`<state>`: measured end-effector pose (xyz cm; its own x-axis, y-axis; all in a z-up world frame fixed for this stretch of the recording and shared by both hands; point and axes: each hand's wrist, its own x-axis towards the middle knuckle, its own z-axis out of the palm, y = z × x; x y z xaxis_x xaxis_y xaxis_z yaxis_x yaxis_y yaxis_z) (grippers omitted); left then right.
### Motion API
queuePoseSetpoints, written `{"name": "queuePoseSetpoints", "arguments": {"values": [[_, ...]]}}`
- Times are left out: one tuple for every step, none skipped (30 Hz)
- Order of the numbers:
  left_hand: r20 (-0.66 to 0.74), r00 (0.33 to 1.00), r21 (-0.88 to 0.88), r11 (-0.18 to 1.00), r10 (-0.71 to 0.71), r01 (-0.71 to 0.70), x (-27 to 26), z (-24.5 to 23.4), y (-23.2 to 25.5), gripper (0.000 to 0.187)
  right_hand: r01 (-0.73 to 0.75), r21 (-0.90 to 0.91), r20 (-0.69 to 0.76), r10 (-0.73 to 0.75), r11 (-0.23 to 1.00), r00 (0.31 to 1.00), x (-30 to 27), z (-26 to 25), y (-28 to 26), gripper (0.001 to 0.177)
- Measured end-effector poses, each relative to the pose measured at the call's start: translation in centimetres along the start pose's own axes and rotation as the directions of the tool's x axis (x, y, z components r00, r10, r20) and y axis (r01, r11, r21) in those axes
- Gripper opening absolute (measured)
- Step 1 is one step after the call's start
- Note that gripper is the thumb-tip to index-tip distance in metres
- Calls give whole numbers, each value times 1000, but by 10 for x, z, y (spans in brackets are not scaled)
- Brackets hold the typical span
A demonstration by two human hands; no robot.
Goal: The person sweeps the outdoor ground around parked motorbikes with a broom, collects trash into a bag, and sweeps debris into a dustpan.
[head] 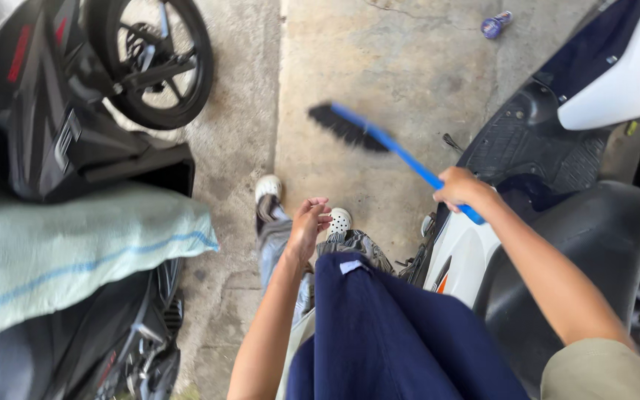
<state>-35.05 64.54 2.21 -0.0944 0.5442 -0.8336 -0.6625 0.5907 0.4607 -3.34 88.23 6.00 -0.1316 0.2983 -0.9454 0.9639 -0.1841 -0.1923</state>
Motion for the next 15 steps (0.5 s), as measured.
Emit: {"name": "queuePoseSetpoints", "arguments": {"values": [[16, 1000, 14, 1000, -6, 6, 9, 2, 8, 23, 0, -216, -130, -28, 976, 991, 5, 0, 0, 25], [25, 999, 35, 999, -27, 26, 17, 4, 15, 23, -16, -194, -141, -12, 981, 990, 8, 6, 0, 25], [34, 998, 56, 997, -48, 46, 25, 8, 22, 23, 83, -161, -297, -129, 983, 946, 14, 15, -2, 25], [54, 997, 85, 995, -58, 53, 31, 11, 31, 23, 184, -137, -453, -227, 973, 862, 16, 23, -3, 32], [99, 993, 145, 988, -72, 57, 36, 16, 40, 23, 172, -107, -470, -203, 979, 859, 10, 29, 1, 32], [147, 985, 211, 976, -87, 55, 44, 20, 53, 23, 217, 237, -464, -86, 947, 882, 1, 40, 5, 36], [170, 980, 246, 968, -100, 56, 54, 25, 68, 23, 246, 551, -424, 13, 797, 906, -7, 52, 7, 44], [213, 970, 289, 956, -120, 55, 58, 27, 80, 23, 235, 660, -377, 43, 713, 925, -22, 68, 10, 33], [255, 956, 331, 942, -142, 52, 62, 28, 93, 24, 223, 757, -329, 63, 614, 942, -38, 85, 12, 25], [287, 944, 368, 929, -161, 47, 70, 34, 108, 24, 233, 777, -350, 95, 584, 932, -49, 103, 8, 25], [274, 942, 423, 904, -192, 61, 74, 35, 124, 23, 191, 814, -342, 187, 549, 921, -61, 127, 0, 27], [253, 940, 480, 874, -228, 83, 76, 33, 139, 23, 142, 852, -316, 278, 504, 907, -74, 160, -16, 29], [273, 928, 516, 853, -254, 81, 79, 33, 154, 23, 96, 887, -281, 364, 452, 888, -83, 190, -35, 32], [285, 921, 535, 841, -266, 78, 83, 31, 166, 23, 50, 836, -327, 423, 547, 845, -86, 220, -53, 31], [296, 914, 554, 829, -279, 74, 88, 29, 178, 22, -11, 777, -373, 473, 630, 798, -85, 247, -68, 31]]}}
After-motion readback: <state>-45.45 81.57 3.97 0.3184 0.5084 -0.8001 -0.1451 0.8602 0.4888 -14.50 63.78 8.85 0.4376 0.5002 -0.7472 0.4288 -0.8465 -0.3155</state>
